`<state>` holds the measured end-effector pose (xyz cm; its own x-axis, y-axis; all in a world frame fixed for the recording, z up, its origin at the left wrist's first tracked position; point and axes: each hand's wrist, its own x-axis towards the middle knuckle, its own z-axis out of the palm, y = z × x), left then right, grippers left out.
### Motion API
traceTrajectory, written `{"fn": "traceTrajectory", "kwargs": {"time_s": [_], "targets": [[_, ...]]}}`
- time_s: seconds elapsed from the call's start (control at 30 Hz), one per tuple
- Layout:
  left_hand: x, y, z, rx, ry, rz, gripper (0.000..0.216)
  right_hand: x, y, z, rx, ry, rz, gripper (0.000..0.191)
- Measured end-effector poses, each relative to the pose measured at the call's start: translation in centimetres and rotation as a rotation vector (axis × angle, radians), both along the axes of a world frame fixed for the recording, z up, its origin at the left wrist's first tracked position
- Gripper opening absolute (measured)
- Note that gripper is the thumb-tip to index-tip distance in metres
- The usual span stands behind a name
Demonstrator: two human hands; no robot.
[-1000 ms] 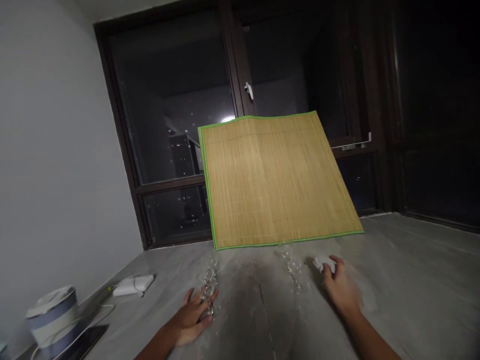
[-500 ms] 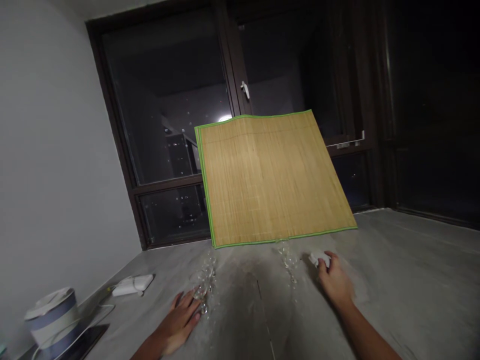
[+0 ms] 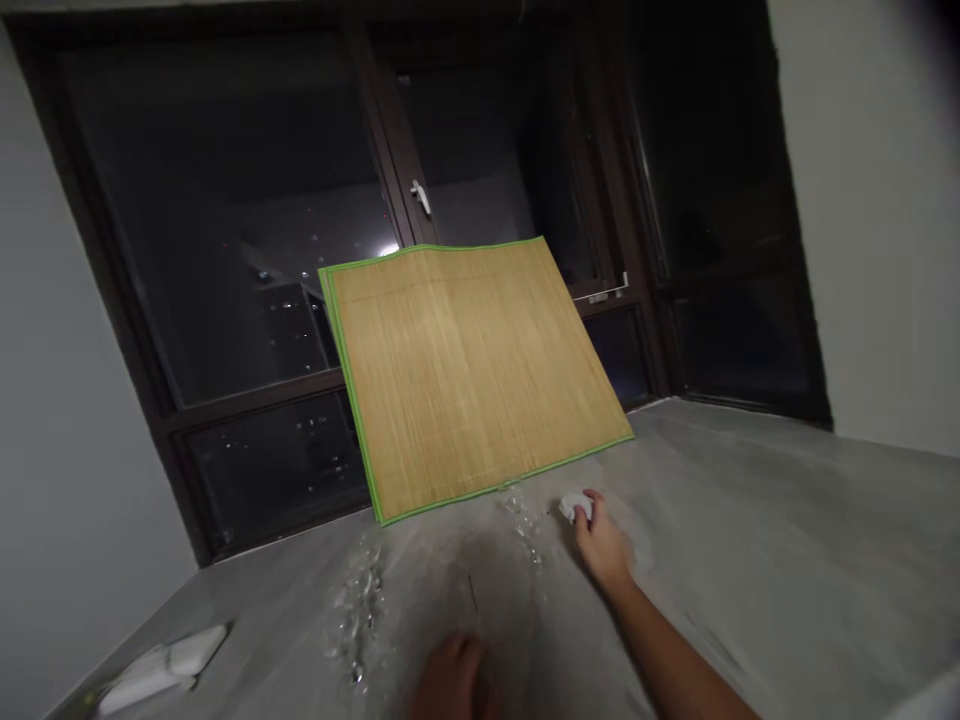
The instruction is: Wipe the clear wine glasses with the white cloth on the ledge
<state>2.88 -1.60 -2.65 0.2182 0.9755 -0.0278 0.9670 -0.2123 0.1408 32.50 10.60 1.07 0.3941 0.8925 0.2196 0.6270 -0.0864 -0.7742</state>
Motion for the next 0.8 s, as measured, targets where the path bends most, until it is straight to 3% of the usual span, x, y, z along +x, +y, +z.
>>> {"fn": "traceTrajectory", "kwargs": {"time_s": [0.07,0.13,0.23,0.37,0.6,0.8], "targets": [[5.5,3.1,1.0,0.105,-0.027,0.024,0.07,0.1,0.1,-0.1,-0.001,0.003,0.001,0.051],[8.9,6.1,2.5,0.186,-0.045,0.023,0.077,0.2,0.3,-0.3,0.004,0.0,-0.004,0.05],[10.7,9.9,4.3,0.153,-0.085,-0.002,0.081,0.2,0.6,-0.5,0.029,-0.005,-0.009,0.049],[11.1,13.1,4.6,0.135,-0.158,-0.099,0.081,0.1,0.9,-0.7,0.036,-0.005,0.006,0.05],[12.7,14.2,3.6,0.088,-0.145,-0.127,0.06,0.2,0.7,-0.5,0.039,0.011,0.01,0.05],[9.6,10.9,3.8,0.095,-0.116,-0.171,0.064,0.1,0.6,-0.6,0.013,-0.019,0.005,0.052]]}}
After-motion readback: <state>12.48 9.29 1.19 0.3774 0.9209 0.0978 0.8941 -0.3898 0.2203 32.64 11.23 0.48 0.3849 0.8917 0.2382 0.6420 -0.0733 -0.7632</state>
